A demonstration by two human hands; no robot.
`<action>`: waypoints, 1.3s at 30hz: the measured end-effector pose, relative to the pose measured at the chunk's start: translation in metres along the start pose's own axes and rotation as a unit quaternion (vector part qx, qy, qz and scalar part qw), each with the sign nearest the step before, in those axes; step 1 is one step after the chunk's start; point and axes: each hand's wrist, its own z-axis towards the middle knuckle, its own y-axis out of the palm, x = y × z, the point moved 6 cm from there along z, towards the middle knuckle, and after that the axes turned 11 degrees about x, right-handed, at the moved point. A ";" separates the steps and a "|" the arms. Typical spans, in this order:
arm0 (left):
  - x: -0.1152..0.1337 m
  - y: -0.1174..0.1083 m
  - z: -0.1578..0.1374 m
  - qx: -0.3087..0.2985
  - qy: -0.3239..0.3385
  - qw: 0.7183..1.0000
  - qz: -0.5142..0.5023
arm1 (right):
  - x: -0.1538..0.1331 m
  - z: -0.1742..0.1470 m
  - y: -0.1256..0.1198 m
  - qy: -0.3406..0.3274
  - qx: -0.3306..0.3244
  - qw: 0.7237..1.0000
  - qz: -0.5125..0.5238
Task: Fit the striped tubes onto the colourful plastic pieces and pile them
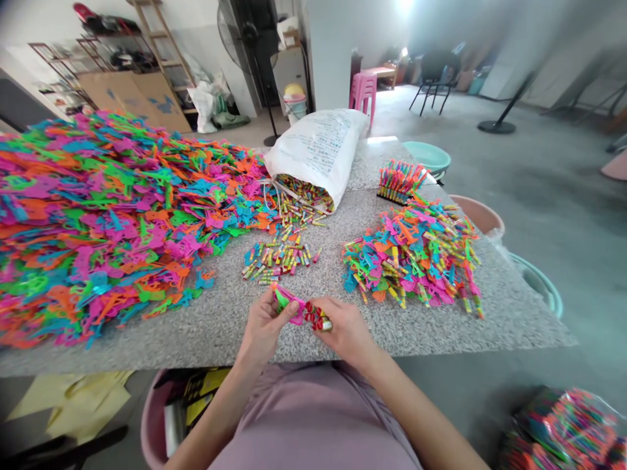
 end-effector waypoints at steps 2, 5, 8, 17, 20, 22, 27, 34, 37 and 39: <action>-0.008 0.003 -0.002 0.023 0.007 1.000 -0.011 | 0.001 -0.002 0.006 -0.034 -0.022 0.997 -0.062; -0.023 0.007 0.000 0.060 0.020 0.998 0.002 | 0.010 -0.007 0.013 -0.047 -0.032 0.992 -0.109; -0.033 0.011 0.022 0.001 0.031 0.995 0.094 | 0.032 -0.016 0.011 0.001 -0.023 0.995 -0.098; -0.041 -0.053 0.121 0.084 0.285 0.718 0.630 | 0.092 -0.047 -0.001 0.081 0.105 0.952 -0.276; -0.049 -0.055 0.130 0.102 0.302 0.679 0.662 | 0.085 -0.040 0.036 0.058 0.039 0.973 -0.219; -0.044 -0.060 0.136 0.117 0.304 0.679 0.657 | 0.083 -0.032 0.047 0.065 0.041 0.966 -0.246; -0.007 -0.113 0.164 0.189 0.255 0.731 0.604 | 0.087 0.011 0.045 0.075 0.104 0.963 -0.235; 0.006 -0.168 0.217 0.198 0.150 0.770 0.588 | 0.123 0.116 0.083 0.213 0.127 0.960 -0.129; 0.008 -0.169 0.230 0.199 0.135 0.789 0.565 | 0.121 0.141 0.111 0.208 0.125 0.965 -0.104; 0.015 -0.174 0.234 0.209 0.131 0.804 0.541 | 0.116 0.146 0.122 0.199 0.130 0.968 -0.086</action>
